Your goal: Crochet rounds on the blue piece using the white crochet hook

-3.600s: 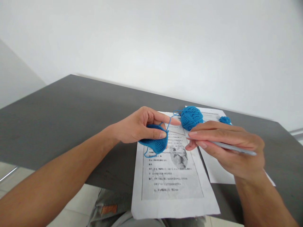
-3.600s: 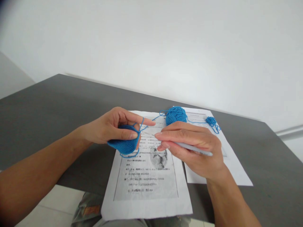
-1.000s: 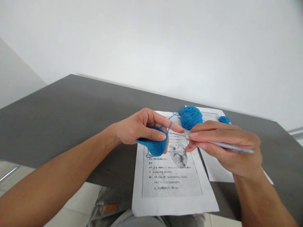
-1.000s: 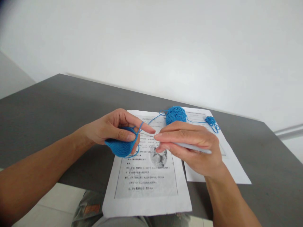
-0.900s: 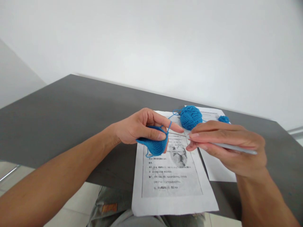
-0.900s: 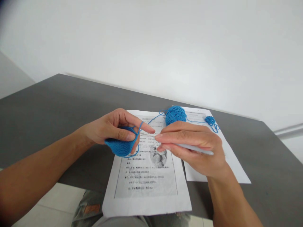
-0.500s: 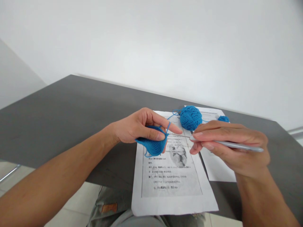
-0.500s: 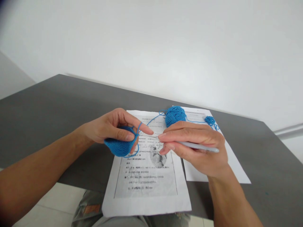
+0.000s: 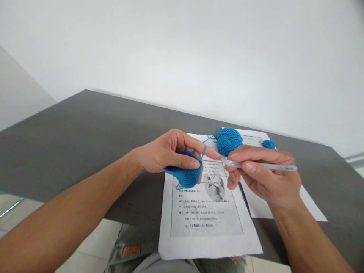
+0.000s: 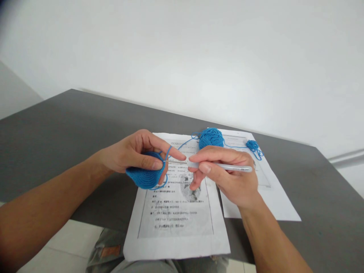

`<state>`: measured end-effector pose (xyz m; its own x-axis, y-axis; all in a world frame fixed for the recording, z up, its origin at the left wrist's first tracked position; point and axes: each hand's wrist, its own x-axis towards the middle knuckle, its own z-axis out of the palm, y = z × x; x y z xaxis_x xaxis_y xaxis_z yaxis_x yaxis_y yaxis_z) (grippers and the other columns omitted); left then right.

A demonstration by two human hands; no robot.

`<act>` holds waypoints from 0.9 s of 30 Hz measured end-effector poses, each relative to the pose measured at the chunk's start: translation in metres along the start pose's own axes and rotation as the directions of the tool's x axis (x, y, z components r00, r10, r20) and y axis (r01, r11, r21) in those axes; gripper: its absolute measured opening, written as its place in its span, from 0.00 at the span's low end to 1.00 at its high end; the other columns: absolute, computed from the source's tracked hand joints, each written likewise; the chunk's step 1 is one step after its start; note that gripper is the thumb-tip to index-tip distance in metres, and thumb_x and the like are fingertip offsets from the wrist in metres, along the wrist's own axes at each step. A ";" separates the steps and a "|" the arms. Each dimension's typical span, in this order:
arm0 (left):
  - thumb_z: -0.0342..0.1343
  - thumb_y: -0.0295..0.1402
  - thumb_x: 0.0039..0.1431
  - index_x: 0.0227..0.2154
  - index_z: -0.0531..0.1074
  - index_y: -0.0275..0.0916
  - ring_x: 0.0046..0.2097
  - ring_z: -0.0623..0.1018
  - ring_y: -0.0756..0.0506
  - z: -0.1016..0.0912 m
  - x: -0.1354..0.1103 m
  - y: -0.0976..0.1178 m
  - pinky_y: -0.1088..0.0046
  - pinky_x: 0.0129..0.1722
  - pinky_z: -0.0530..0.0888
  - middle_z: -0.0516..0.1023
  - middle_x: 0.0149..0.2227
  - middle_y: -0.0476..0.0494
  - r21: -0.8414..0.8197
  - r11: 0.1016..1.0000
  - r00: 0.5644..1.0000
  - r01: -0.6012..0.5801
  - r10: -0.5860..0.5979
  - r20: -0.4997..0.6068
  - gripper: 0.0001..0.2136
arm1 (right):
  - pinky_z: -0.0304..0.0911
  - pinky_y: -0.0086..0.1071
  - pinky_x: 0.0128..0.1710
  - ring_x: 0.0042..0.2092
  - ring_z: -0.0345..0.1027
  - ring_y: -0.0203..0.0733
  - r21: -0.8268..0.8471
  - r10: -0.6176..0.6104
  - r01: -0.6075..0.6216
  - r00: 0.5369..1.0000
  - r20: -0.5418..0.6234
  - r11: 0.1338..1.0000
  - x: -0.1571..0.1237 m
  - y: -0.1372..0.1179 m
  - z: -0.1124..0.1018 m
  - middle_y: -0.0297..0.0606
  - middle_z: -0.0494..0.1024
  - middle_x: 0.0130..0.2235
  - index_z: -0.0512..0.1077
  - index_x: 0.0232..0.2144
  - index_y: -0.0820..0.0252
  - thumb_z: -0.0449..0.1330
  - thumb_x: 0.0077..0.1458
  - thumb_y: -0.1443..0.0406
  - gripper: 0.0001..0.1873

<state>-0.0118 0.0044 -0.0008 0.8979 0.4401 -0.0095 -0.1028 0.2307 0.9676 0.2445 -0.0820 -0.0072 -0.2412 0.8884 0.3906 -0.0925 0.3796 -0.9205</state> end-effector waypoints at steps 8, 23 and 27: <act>0.74 0.33 0.58 0.52 0.86 0.37 0.27 0.80 0.50 0.004 0.002 -0.003 0.79 0.28 0.76 0.86 0.31 0.39 -0.051 0.995 0.993 -0.082 0.077 -0.094 0.18 | 0.83 0.30 0.25 0.24 0.82 0.40 0.219 0.151 -0.126 0.983 -0.101 0.968 0.005 0.006 0.023 0.35 0.89 0.32 0.88 0.40 0.52 0.75 0.59 0.59 0.08; 0.75 0.31 0.58 0.51 0.86 0.35 0.31 0.78 0.50 0.014 0.004 -0.004 0.79 0.30 0.76 0.85 0.31 0.41 0.009 0.984 0.965 -0.178 0.176 -0.193 0.17 | 0.84 0.27 0.26 0.28 0.81 0.35 0.283 0.105 -0.056 0.981 -0.161 0.957 0.005 0.011 0.028 0.34 0.89 0.33 0.87 0.41 0.53 0.74 0.60 0.62 0.06; 0.74 0.27 0.57 0.47 0.87 0.35 0.31 0.76 0.52 0.015 0.004 -0.003 0.81 0.29 0.74 0.84 0.32 0.42 -0.029 0.983 0.961 -0.183 0.173 -0.218 0.14 | 0.83 0.25 0.26 0.28 0.81 0.34 0.294 0.106 -0.054 0.981 -0.165 0.954 0.005 0.011 0.028 0.33 0.89 0.34 0.87 0.41 0.53 0.74 0.60 0.62 0.06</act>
<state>-0.0009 -0.0078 -0.0003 0.7517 0.6514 0.1030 -0.2776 0.1709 0.9454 0.2154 -0.0805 -0.0153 -0.0873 0.9539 0.2873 -0.3594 0.2388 -0.9021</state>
